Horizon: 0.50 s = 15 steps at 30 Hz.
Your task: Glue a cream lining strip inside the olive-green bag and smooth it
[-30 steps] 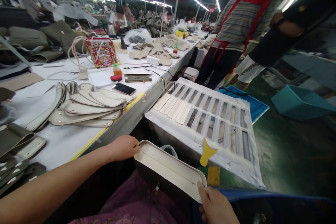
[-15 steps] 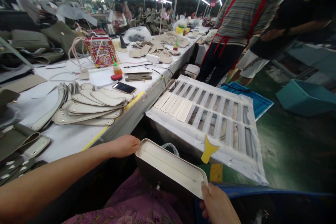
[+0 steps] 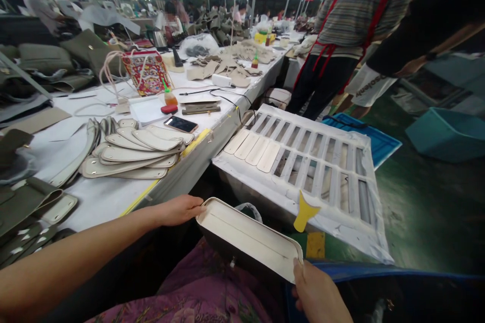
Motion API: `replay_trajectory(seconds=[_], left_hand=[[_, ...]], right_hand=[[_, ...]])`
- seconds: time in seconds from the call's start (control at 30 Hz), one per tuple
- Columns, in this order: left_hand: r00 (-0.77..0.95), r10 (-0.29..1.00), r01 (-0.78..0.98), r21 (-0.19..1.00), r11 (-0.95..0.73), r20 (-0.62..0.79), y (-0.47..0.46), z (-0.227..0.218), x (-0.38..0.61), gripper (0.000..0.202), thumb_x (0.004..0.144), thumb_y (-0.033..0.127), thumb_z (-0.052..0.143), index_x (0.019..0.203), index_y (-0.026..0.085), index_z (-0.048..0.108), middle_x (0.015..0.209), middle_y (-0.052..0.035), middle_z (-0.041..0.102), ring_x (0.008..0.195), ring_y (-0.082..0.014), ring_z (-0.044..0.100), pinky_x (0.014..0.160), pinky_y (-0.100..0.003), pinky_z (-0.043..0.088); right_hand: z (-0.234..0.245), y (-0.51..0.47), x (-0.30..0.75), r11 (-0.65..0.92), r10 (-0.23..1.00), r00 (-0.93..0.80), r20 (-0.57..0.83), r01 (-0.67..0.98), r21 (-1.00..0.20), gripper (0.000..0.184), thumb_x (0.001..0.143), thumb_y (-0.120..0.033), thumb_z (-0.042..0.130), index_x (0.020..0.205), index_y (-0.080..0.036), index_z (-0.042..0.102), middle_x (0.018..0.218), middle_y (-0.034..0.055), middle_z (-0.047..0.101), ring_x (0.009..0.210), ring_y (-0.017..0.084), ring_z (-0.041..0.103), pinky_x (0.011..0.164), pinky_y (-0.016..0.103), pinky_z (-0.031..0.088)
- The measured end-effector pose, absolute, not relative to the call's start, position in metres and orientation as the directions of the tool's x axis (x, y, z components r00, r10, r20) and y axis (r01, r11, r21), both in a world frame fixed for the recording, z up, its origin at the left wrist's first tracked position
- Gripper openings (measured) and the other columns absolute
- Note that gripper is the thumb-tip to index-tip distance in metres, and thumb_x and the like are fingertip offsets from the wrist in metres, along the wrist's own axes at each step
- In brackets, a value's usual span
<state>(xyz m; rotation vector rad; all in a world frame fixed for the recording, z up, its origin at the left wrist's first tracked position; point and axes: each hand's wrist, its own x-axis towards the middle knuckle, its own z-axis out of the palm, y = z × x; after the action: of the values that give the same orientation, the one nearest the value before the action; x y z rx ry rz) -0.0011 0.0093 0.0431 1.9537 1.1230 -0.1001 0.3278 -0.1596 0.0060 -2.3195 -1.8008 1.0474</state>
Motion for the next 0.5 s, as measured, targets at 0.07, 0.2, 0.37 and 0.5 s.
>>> replay_trajectory(seconds=[0.07, 0.2, 0.37, 0.5], left_hand=[[0.602, 0.63, 0.688, 0.719, -0.098, -0.491, 0.011, 0.038, -0.008, 0.054, 0.087, 0.061, 0.021, 0.07, 0.017, 0.048, 0.063, -0.0015, 0.051, 0.058, -0.0143, 0.049, 0.056, -0.025, 0.04], [0.612, 0.6, 0.579, 0.809, 0.105, -0.516, 0.013, 0.023, -0.016, 0.062, 0.083, 0.07, 0.021, 0.067, 0.015, 0.046, 0.056, 0.0, 0.049, 0.05, -0.0112, 0.046, 0.05, -0.023, 0.038], [0.64, 0.596, 0.447, 0.866, 0.224, -0.485, 0.011, 0.0, -0.02, 0.052, 0.081, 0.066, 0.037, 0.069, 0.016, 0.043, 0.056, 0.0027, 0.046, 0.048, -0.0083, 0.041, 0.047, -0.02, 0.033], [0.641, 0.606, 0.4, 0.879, 0.26, -0.471, 0.009, -0.012, -0.02, 0.049, 0.082, 0.064, 0.038, 0.069, 0.016, 0.04, 0.055, 0.0042, 0.043, 0.046, -0.0072, 0.037, 0.046, -0.02, 0.031]], right_hand=[[0.005, -0.161, 0.329, -0.249, 0.899, 0.062, -0.433, 0.887, -0.389, 0.022, 0.085, -0.012, 0.034, 0.081, -0.013, 0.055, 0.071, 0.0112, 0.062, 0.058, 0.015, 0.06, 0.051, 0.021, 0.042], [0.008, -0.161, 0.329, -0.139, 0.933, 0.003, -0.359, 0.925, -0.353, 0.018, 0.083, -0.012, 0.038, 0.078, -0.013, 0.055, 0.071, 0.0106, 0.061, 0.06, 0.016, 0.061, 0.052, 0.021, 0.043], [0.012, -0.158, 0.325, -0.225, 0.913, 0.061, -0.403, 0.9, -0.374, 0.034, 0.088, -0.013, 0.023, 0.074, -0.014, 0.055, 0.07, 0.0104, 0.062, 0.061, 0.015, 0.062, 0.052, 0.021, 0.043], [0.007, -0.158, 0.327, -0.237, 0.911, 0.064, -0.407, 0.889, -0.392, 0.031, 0.086, -0.013, 0.026, 0.077, -0.015, 0.056, 0.069, 0.0098, 0.062, 0.063, 0.016, 0.062, 0.052, 0.021, 0.044]])
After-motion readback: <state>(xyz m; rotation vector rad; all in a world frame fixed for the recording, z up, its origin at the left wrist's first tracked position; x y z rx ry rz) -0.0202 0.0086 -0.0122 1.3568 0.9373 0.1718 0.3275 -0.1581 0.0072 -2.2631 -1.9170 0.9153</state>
